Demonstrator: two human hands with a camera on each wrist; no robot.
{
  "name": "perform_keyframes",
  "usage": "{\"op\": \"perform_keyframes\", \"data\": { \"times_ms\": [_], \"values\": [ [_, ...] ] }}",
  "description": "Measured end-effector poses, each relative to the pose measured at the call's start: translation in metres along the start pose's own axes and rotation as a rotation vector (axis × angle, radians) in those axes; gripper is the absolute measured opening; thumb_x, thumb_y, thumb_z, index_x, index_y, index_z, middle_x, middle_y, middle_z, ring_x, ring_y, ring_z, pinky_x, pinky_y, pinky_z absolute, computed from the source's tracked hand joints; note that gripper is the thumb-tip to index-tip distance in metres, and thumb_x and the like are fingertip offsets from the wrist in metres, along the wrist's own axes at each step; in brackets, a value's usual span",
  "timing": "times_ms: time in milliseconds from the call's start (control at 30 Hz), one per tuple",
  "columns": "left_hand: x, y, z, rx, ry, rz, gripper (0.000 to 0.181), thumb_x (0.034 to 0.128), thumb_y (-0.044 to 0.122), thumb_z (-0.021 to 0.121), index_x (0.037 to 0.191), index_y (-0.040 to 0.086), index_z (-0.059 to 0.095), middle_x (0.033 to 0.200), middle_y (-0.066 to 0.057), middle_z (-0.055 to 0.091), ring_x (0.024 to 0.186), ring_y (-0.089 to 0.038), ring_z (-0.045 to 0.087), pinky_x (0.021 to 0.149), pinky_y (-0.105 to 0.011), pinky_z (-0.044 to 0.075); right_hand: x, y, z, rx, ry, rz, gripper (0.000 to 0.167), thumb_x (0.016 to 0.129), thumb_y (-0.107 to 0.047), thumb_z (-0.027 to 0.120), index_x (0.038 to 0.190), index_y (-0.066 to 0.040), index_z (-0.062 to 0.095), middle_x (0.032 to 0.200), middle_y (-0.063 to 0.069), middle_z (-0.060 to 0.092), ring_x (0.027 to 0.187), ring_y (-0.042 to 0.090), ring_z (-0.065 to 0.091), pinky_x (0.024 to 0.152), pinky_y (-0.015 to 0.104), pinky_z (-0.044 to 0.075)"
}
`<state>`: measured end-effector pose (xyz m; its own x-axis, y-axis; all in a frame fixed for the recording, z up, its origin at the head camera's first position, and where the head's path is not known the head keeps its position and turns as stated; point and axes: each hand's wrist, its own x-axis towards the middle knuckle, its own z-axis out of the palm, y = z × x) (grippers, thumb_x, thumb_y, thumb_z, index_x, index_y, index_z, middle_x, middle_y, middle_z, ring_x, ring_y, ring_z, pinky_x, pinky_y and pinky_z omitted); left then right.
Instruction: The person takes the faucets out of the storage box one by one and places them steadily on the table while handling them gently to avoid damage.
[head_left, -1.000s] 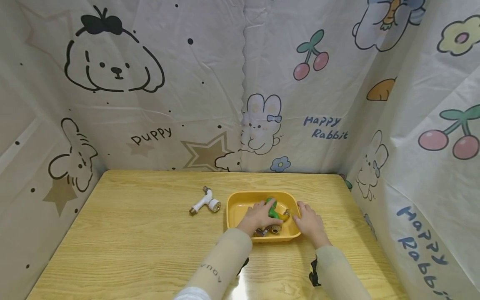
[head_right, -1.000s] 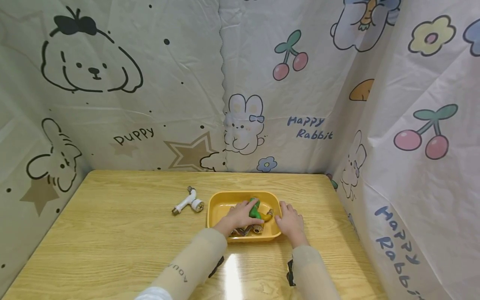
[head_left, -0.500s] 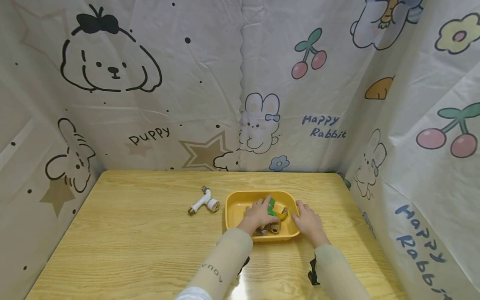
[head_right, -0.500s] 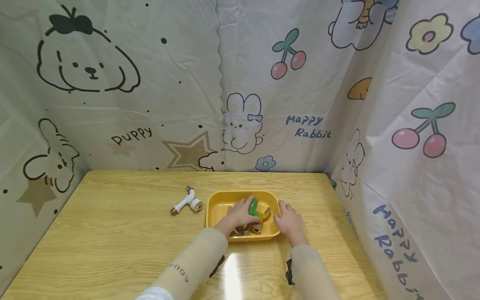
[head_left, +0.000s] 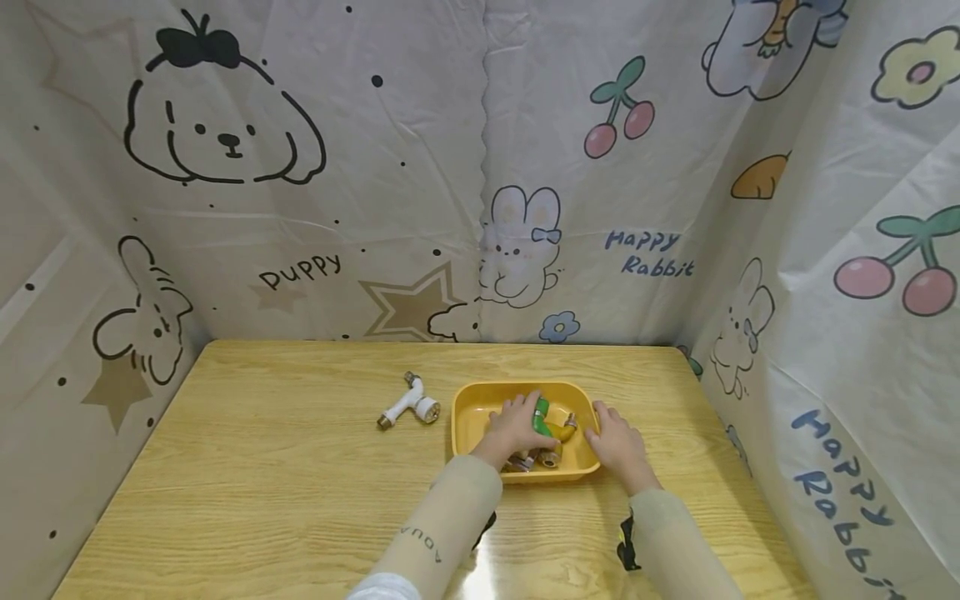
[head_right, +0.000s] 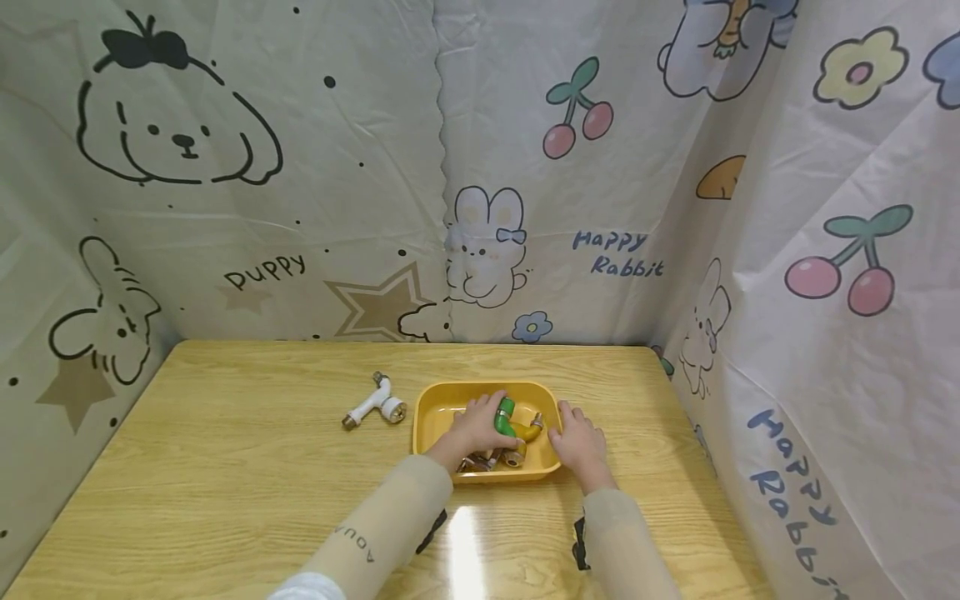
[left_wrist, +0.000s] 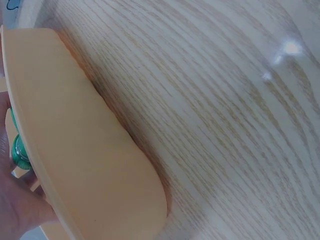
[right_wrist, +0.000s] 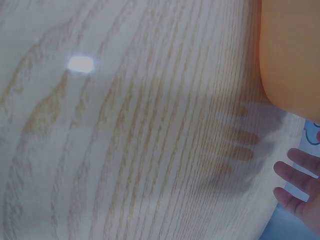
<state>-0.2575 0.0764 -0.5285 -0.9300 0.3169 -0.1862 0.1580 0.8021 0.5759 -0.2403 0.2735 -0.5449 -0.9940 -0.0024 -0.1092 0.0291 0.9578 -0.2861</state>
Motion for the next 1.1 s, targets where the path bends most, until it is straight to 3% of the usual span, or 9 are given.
{"op": "perform_keyframes", "data": {
  "times_ms": [133,533,1100],
  "values": [
    [0.0011,-0.0019,0.0014,0.037,0.02,0.009,0.088,0.0666,0.052,0.074,0.139,0.025,0.032,0.126,-0.007,0.047,0.114,-0.026,0.043,0.093,-0.056,0.033,0.0001,0.0005,0.0004,-0.005,0.006,-0.004,0.053,0.09,-0.029,0.048,0.137,-0.007,0.034,0.128,0.022,0.046,0.109,0.042,0.049,0.084,0.059,0.039],
    [-0.0015,-0.0064,0.0006,0.034,0.054,0.044,0.089,0.0656,0.048,0.076,0.139,0.023,0.033,0.122,-0.007,0.048,0.11,-0.026,0.044,0.088,-0.059,0.037,0.0005,-0.0002,-0.0012,-0.004,-0.005,-0.006,0.054,0.091,-0.029,0.047,0.138,-0.007,0.032,0.13,0.023,0.045,0.11,0.043,0.048,0.084,0.06,0.039],
    [-0.0019,-0.007,-0.0084,0.18,0.092,0.099,0.094,0.065,0.058,0.072,0.142,0.024,0.03,0.132,-0.006,0.043,0.12,-0.028,0.039,0.09,-0.063,0.034,-0.0012,0.0,-0.0007,-0.006,-0.005,-0.01,0.054,0.091,-0.028,0.048,0.137,-0.006,0.034,0.128,0.024,0.046,0.109,0.043,0.049,0.083,0.059,0.04]
  ]
}}
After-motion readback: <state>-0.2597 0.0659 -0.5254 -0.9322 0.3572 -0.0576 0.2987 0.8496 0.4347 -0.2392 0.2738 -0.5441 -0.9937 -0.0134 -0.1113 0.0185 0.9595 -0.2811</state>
